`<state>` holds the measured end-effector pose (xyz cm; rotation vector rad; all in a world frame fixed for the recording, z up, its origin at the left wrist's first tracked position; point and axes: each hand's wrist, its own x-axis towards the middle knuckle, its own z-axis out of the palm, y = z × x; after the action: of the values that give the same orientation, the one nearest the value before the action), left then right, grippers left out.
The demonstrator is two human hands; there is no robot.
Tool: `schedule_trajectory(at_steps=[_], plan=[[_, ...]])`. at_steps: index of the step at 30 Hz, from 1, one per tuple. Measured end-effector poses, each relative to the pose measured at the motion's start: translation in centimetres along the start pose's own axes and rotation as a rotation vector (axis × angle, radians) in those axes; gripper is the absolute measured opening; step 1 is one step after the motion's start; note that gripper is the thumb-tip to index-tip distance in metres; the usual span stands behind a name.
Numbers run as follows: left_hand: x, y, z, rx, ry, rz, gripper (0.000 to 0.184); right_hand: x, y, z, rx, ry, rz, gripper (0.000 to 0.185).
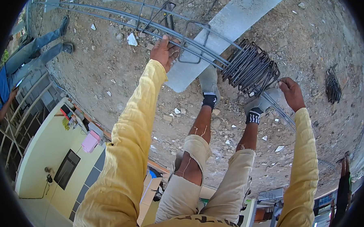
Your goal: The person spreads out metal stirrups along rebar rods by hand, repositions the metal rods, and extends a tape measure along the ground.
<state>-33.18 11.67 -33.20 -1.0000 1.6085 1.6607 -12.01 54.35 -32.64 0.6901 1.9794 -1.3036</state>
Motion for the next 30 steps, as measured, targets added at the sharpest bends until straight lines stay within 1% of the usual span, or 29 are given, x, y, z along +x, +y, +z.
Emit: schedule_trajectory(at_steps=[2, 5, 7, 9, 10, 13, 14, 16, 18, 20, 23, 25, 27, 29, 30], plan=[[0.0, 0.6, 0.6, 0.048, 0.001, -0.011, 0.028, 1.2, 0.9, -0.8, -0.048, 0.01, -0.034, 0.026], [0.6, 0.7, 1.0, 0.02, 0.026, -0.07, 0.029, 2.7, 2.5, -0.1, -0.129, 0.021, -0.109, 0.027], [0.8, 0.7, 0.9, 0.027, 0.043, -0.088, 0.029, 2.4, 1.4, 0.1, -0.221, -0.013, -0.012, 0.027], [0.3, 0.7, 1.1, 0.101, 0.093, -0.081, 0.029, 2.0, 1.2, 0.2, -0.153, 0.013, -0.05, 0.026], [-0.5, 0.8, 1.6, 0.152, 0.171, -0.036, 0.027, 1.8, 1.1, -0.2, -0.154, 0.017, -0.032, 0.026], [-2.5, -0.6, 1.9, 0.327, 0.256, 0.275, 0.025, 1.9, 1.1, -0.3, -0.152, 0.003, -0.006, 0.028], [-3.6, -1.1, 2.1, 0.375, 0.195, 0.302, 0.026, 2.0, 1.2, -0.3, -0.165, -0.005, -0.006, 0.03], [-7.1, -2.3, 4.8, 0.47, 0.073, 0.355, 0.027, 2.0, 1.4, -0.3, -0.182, -0.018, 0.007, 0.034], [-9.2, -4.2, 7.1, 0.721, -0.102, 0.434, 0.032, 1.8, 1.3, -0.4, -0.188, -0.023, 0.034, 0.039], [-11.0, -5.2, 10.5, 0.749, -0.19, 0.389, 0.04, 1.8, 2.1, -0.8, -0.141, -0.059, 0.037, 0.044], [-9.8, -7.4, 13.5, 0.858, -0.165, 0.45, 0.047, 1.7, 2.6, -1.0, -0.121, -0.093, 0.054, 0.048], [-7.6, -8.4, 15.0, 0.902, -0.152, 0.478, 0.05, 1.8, 2.9, -1.0, -0.127, -0.102, 0.05, 0.05], [-6.8, -8.7, 16.1, 0.942, -0.169, 0.362, 0.053, 1.9, 3.2, -0.8, -0.13, -0.099, 0.029, 0.051], [-7.7, -6.5, 18.2, 0.968, -0.21, 0.107, 0.056, 1.8, 3.0, -0.8, -0.145, -0.089, 0.031, 0.052], [-7.4, -6.2, 18.7, 1.035, -0.202, 0.088, 0.054, 1.8, 3.1, -0.8, -0.152, -0.081, 0.032, 0.052]])
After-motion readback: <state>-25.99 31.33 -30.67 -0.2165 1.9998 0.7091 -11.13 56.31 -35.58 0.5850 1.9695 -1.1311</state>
